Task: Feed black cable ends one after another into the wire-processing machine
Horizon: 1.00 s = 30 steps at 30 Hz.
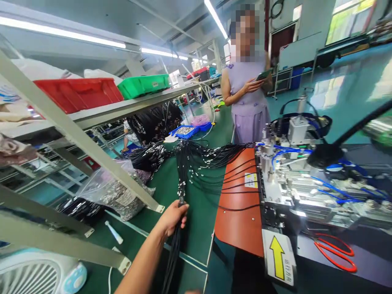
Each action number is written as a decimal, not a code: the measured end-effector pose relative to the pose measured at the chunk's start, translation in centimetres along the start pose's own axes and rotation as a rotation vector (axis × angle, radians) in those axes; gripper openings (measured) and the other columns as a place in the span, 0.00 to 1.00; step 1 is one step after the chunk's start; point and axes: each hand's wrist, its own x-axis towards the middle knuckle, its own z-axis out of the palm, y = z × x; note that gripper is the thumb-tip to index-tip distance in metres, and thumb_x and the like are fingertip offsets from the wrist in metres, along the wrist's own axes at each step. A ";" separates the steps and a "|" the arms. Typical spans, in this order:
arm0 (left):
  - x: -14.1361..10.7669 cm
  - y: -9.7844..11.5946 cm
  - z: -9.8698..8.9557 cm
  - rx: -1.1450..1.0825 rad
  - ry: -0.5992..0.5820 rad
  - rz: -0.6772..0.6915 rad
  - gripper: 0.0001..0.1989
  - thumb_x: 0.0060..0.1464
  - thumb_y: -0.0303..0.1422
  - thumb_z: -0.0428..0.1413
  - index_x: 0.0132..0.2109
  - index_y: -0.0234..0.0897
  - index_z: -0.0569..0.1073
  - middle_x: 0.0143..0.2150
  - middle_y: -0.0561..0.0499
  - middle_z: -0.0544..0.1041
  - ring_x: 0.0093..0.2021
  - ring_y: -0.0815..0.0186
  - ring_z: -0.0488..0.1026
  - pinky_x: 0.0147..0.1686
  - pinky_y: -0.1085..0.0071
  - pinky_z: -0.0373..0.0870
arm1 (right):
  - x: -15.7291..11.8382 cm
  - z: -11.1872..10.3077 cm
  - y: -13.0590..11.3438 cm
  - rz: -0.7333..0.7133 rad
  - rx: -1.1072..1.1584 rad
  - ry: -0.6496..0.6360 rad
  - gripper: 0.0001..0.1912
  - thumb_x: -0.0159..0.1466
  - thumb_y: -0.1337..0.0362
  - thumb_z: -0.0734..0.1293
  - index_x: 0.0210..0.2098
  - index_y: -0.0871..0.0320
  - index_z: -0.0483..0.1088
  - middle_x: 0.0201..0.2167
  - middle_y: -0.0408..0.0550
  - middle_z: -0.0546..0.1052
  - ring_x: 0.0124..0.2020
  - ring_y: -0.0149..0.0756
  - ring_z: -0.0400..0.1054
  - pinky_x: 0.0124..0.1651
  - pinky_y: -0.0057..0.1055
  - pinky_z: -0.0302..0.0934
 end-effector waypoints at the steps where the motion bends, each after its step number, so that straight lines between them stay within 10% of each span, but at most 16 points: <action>1: -0.2 -1.0 -0.2 -0.076 -0.018 0.010 0.12 0.60 0.37 0.60 0.42 0.34 0.68 0.28 0.57 0.68 0.19 0.75 0.64 0.17 0.78 0.64 | 0.7 -1.0 0.2 0.012 0.000 -0.006 0.13 0.70 0.60 0.66 0.51 0.58 0.71 0.50 0.50 0.75 0.44 0.38 0.73 0.44 0.37 0.71; 6: -0.7 -2.6 -1.6 -0.375 -0.082 0.059 0.18 0.54 0.38 0.64 0.47 0.37 0.69 0.32 0.54 0.72 0.23 0.74 0.67 0.20 0.77 0.66 | 6.7 -6.2 -0.1 0.014 0.042 0.086 0.11 0.72 0.65 0.60 0.38 0.63 0.71 0.28 0.42 0.75 0.16 0.23 0.65 0.16 0.21 0.57; 14: 0.6 -3.1 -2.7 -0.511 -0.209 0.009 0.15 0.55 0.37 0.64 0.45 0.30 0.76 0.39 0.41 0.78 0.36 0.62 0.77 0.39 0.68 0.76 | 16.7 -8.9 -2.3 -0.007 0.139 0.202 0.11 0.71 0.59 0.64 0.41 0.63 0.71 0.29 0.40 0.74 0.21 0.24 0.67 0.22 0.21 0.64; 30: 2.3 -4.1 -1.9 -0.443 -0.212 0.066 0.19 0.49 0.34 0.69 0.48 0.33 0.78 0.35 0.46 0.79 0.34 0.64 0.76 0.37 0.70 0.72 | 17.5 -9.6 -0.5 -0.021 0.230 0.210 0.11 0.72 0.64 0.64 0.33 0.63 0.69 0.19 0.34 0.69 0.15 0.22 0.63 0.16 0.18 0.57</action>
